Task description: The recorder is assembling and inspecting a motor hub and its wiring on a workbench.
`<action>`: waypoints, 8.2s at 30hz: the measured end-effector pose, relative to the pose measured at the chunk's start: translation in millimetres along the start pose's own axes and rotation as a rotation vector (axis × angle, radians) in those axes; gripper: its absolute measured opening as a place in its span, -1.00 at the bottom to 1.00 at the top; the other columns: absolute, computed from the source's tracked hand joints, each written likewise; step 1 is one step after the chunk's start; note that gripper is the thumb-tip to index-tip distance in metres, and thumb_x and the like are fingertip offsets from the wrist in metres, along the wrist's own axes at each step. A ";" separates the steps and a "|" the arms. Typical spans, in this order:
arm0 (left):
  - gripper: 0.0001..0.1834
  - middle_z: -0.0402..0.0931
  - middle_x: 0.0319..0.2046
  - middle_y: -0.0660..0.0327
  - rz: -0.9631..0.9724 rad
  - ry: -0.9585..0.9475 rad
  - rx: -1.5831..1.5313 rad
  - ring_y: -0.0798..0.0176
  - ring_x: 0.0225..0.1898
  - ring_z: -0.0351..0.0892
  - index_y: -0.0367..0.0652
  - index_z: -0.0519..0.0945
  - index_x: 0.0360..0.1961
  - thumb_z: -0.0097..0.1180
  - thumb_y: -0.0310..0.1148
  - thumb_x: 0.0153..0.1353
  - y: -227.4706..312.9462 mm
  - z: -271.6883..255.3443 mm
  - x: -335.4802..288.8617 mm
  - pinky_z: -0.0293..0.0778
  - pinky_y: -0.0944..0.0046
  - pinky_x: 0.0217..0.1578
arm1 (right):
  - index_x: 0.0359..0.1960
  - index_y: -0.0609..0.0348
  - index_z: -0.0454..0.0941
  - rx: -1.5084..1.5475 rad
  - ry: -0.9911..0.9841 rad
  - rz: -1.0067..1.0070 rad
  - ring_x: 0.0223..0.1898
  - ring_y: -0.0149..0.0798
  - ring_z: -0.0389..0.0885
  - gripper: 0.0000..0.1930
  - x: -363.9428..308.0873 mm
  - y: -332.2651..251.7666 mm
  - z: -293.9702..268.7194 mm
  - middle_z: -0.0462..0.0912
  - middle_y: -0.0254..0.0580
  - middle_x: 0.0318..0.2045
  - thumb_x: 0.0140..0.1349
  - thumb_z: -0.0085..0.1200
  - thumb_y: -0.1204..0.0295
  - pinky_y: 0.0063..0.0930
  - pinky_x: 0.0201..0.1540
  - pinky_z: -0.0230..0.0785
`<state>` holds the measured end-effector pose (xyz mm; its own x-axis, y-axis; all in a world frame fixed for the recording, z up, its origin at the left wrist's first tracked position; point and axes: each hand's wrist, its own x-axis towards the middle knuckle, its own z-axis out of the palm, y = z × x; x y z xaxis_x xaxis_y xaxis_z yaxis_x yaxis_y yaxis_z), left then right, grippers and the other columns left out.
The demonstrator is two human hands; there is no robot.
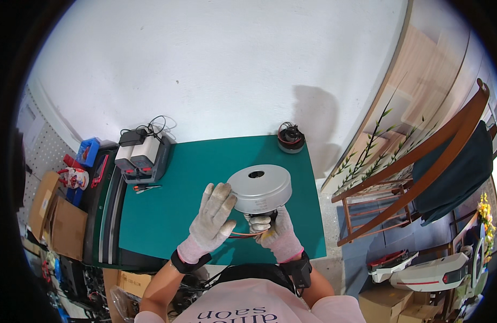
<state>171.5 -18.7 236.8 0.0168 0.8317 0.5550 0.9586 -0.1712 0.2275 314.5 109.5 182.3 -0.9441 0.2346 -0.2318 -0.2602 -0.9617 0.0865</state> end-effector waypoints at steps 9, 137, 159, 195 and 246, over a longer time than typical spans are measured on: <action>-0.48 0.21 0.13 -0.08 -0.106 -0.017 -0.137 -0.14 0.21 0.15 -0.28 0.32 0.09 -0.22 -0.08 0.27 16.8 26.6 8.1 0.02 -0.12 0.22 | -0.07 0.30 0.35 -0.374 -0.095 -0.289 -0.60 -0.50 0.42 -0.56 -26.3 -45.2 -15.6 0.50 -0.20 -0.42 0.26 -0.11 0.12 -0.62 -0.58 0.32; -0.47 0.39 0.05 0.11 -1.196 -0.266 -1.284 0.32 0.03 0.38 -0.38 0.26 0.18 0.03 -0.52 0.16 -86.1 231.1 -123.2 0.25 0.37 0.09 | 0.06 0.34 0.36 -0.899 0.592 -0.539 -0.07 -0.35 0.45 -0.52 -25.7 -8.5 -233.3 0.49 -0.19 -0.08 0.21 0.07 0.25 -0.47 0.05 0.29; -0.47 0.40 -0.01 0.07 -1.496 0.216 -1.175 0.28 -0.03 0.42 -0.44 0.26 0.14 0.00 -0.60 0.09 -41.3 197.6 -161.4 0.33 0.35 0.03 | -0.15 0.30 0.48 -1.120 0.439 -0.213 -0.21 -0.41 0.52 -0.67 39.7 -50.8 -206.5 0.54 -0.20 -0.12 0.30 -0.06 0.24 -0.53 -0.12 0.39; -0.47 0.28 0.14 0.04 -0.978 -0.082 -0.977 0.17 0.17 0.25 -0.27 0.14 0.27 -0.21 -0.34 0.29 -81.6 186.0 -104.3 0.11 0.24 0.21 | -0.52 0.16 0.50 -2.434 0.688 -0.362 -0.48 0.00 0.52 -0.88 50.2 -7.9 -140.3 0.49 -0.06 -0.64 0.03 -0.02 0.41 -0.18 -0.43 0.38; -0.60 0.45 0.00 0.00 -0.673 -0.140 -1.091 -0.03 0.15 0.34 -0.05 0.36 0.13 -0.03 -0.39 0.25 -115.7 200.6 -139.6 0.26 0.11 0.13 | 0.27 0.25 -0.11 -2.301 0.660 0.283 -0.59 0.10 0.54 -0.30 101.7 -48.5 -134.6 0.51 0.02 -0.71 0.16 -0.05 0.30 -0.07 -0.50 0.37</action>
<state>115.3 -9.0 -27.5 -0.2834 0.9590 0.0037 0.0644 0.0152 0.9978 258.3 160.9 24.1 -0.6231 0.5075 -0.5951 0.7818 0.3825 -0.4924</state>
